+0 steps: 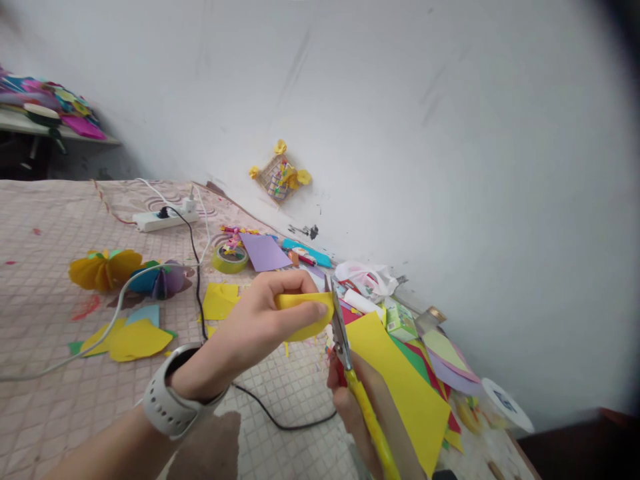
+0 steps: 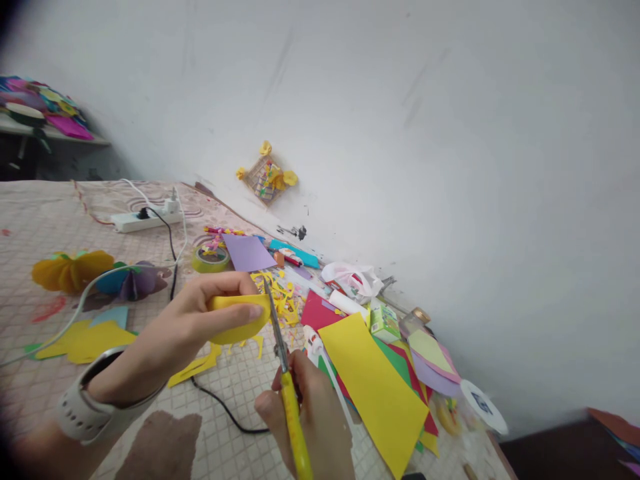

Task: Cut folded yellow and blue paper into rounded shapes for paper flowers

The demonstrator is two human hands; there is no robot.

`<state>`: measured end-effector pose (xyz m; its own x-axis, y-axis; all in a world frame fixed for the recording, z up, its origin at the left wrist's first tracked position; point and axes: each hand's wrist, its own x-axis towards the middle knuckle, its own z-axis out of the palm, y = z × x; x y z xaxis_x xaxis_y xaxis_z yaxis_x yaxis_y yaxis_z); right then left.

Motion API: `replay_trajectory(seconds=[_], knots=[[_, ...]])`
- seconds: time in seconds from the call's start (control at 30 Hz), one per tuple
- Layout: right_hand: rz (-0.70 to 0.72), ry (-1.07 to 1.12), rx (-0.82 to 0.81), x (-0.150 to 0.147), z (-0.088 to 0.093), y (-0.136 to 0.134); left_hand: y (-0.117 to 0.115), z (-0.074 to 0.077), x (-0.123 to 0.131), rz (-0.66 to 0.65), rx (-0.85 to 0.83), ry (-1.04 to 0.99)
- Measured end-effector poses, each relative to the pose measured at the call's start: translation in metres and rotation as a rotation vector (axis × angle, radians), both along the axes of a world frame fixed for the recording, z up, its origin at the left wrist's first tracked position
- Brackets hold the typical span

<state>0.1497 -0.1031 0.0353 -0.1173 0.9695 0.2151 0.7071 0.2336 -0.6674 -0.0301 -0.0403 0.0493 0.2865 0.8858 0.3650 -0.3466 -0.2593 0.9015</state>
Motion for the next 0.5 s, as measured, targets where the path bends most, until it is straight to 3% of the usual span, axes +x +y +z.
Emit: replay_trajectory(seconds=[0.17, 0.5], knots=[[0.030, 0.058, -0.094, 0.001, -0.005, 0.004, 0.004, -0.001, -0.005, -0.051, -0.023, 0.012], [0.070, 0.000, -0.011, 0.004, -0.005, 0.004, 0.004, 0.004, -0.011, -0.115, -0.100, 0.010]])
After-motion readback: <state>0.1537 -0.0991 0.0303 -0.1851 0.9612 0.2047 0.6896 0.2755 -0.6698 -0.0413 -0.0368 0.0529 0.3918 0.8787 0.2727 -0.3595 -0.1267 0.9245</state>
